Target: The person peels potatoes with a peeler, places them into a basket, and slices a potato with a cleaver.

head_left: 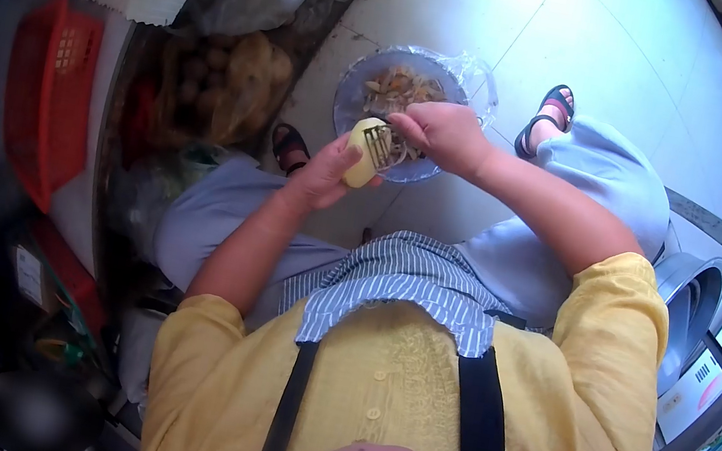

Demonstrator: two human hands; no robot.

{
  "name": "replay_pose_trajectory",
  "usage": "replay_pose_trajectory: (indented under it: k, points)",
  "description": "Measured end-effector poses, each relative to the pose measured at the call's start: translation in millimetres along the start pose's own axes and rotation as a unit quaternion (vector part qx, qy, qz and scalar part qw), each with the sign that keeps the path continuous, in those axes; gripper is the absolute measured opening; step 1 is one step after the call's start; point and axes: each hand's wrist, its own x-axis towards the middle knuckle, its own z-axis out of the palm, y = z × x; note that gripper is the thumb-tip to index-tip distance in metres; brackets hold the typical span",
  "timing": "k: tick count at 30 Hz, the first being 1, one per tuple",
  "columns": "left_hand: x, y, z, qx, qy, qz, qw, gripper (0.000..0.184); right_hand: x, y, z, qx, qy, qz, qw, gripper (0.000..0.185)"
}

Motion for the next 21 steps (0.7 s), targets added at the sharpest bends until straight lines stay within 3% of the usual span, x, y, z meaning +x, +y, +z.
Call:
replay_pose_trajectory:
  k: [3, 6, 9, 12, 14, 17, 20, 21]
  points:
    - [-4, 0, 5, 0.011, 0.019, -0.005, 1.0, 0.071, 4, 22, 4, -0.036, 0.016, 0.03, 0.999, 0.045]
    - [-4, 12, 5, -0.004, -0.022, -0.002, 1.0, 0.069, 11, 50, -9, -0.084, 0.004, 0.088, 0.993, 0.048]
    - [-5, 18, 12, -0.08, -0.06, 0.005, 0.995, 0.066, 8, 41, -10, 0.061, -0.044, 0.132, 0.988, 0.048]
    - [-5, 13, 8, -0.038, -0.043, 0.047, 0.997, 0.068, 8, 18, -13, 0.126, -0.094, 0.146, 0.977, 0.045]
    - [-4, 5, 1, -0.016, 0.013, 0.057, 0.998, 0.058, 8, 12, -9, 0.146, -0.098, 0.144, 0.974, 0.045]
    - [-4, 5, 2, 0.053, 0.061, 0.03, 0.996, 0.061, 4, 11, -2, 0.078, -0.016, 0.029, 0.996, 0.038]
    - [-8, 0, -2, 0.078, 0.009, 0.063, 0.995, 0.069, 7, 32, -5, -0.017, -0.046, 0.085, 0.995, 0.038]
    - [-8, 1, -2, 0.082, 0.005, 0.062, 0.995, 0.069, 7, 38, -9, -0.016, -0.084, 0.119, 0.989, 0.046]
